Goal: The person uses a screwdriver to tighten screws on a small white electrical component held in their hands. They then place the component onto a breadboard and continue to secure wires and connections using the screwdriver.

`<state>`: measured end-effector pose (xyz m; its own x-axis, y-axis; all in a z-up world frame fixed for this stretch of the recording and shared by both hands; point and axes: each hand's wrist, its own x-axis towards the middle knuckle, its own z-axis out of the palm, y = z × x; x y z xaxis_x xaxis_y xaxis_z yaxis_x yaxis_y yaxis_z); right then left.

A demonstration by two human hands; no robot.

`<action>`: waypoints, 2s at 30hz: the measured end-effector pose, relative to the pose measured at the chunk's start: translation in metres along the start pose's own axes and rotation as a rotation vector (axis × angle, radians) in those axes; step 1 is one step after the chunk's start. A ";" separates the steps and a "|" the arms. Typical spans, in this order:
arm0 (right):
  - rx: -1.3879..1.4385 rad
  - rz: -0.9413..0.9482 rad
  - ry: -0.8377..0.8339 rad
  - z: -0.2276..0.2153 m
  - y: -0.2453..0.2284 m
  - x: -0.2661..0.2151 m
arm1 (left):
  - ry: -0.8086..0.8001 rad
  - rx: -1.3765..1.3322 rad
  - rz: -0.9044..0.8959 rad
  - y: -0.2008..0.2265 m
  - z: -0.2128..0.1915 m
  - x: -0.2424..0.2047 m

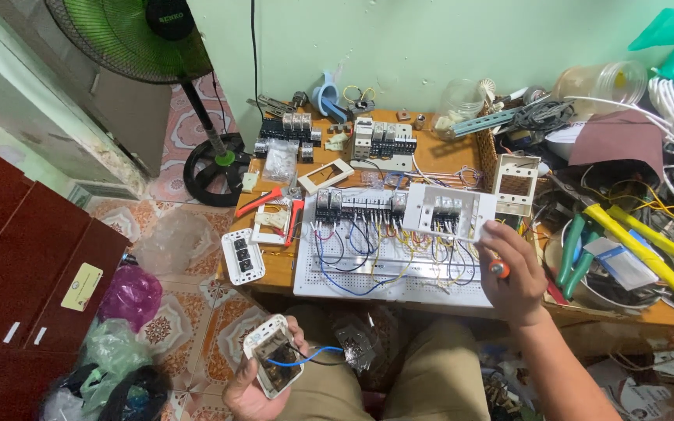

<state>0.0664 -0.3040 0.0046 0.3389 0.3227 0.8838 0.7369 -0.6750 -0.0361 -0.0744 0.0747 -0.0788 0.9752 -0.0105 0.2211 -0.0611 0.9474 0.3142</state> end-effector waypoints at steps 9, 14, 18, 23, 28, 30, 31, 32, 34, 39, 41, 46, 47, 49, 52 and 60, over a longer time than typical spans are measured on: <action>0.156 0.175 -0.019 -0.005 -0.068 -0.035 | -0.310 0.305 0.139 0.030 0.144 0.057; 0.238 0.257 -0.017 -0.003 -0.092 -0.043 | -0.376 0.381 0.217 0.020 0.199 0.080; 0.298 0.292 -0.013 -0.001 -0.109 -0.046 | -0.421 0.366 0.230 -0.002 0.218 0.099; 0.348 0.356 -0.019 -0.004 -0.130 -0.052 | -0.443 0.604 0.228 -0.021 0.213 0.116; 0.373 0.426 -0.005 -0.010 -0.141 -0.051 | -0.460 0.719 0.040 -0.023 0.191 0.114; 0.338 0.419 -0.020 -0.014 -0.142 -0.052 | -0.464 0.774 -0.316 -0.015 0.180 0.110; 0.338 0.421 -0.019 -0.016 -0.142 -0.053 | -0.465 0.775 -0.318 -0.012 0.172 0.107; 0.324 0.388 -0.032 -0.018 -0.142 -0.054 | -0.485 0.829 -0.378 -0.009 0.164 0.104; 0.308 0.356 -0.043 -0.022 -0.144 -0.057 | -0.507 0.884 -0.437 -0.001 0.152 0.096; 0.272 0.306 -0.092 -0.030 -0.153 -0.077 | -0.411 0.740 -0.602 0.011 0.122 0.065; 0.259 0.323 -0.082 -0.028 -0.155 -0.083 | -0.341 0.814 -0.649 0.011 0.108 0.052; 0.281 0.342 -0.066 -0.023 -0.157 -0.090 | -0.270 0.978 -0.530 0.001 0.092 0.030; 0.287 0.331 -0.094 -0.023 -0.156 -0.089 | -0.247 1.021 -0.482 -0.001 0.089 0.029; 0.288 0.320 -0.120 -0.022 -0.155 -0.088 | -0.228 1.062 -0.433 -0.004 0.083 0.026; 0.316 0.304 -0.099 -0.025 -0.152 -0.086 | -0.141 1.084 -0.427 -0.004 0.078 0.023; 0.521 0.304 -0.254 -0.030 -0.143 -0.078 | -0.085 0.647 -0.707 -0.019 0.059 0.020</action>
<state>-0.0827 -0.2527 -0.0458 0.6574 0.3582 0.6630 0.7518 -0.3718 -0.5446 -0.0662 0.0373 -0.0254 0.8142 -0.5592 -0.1564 0.4048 0.3535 0.8433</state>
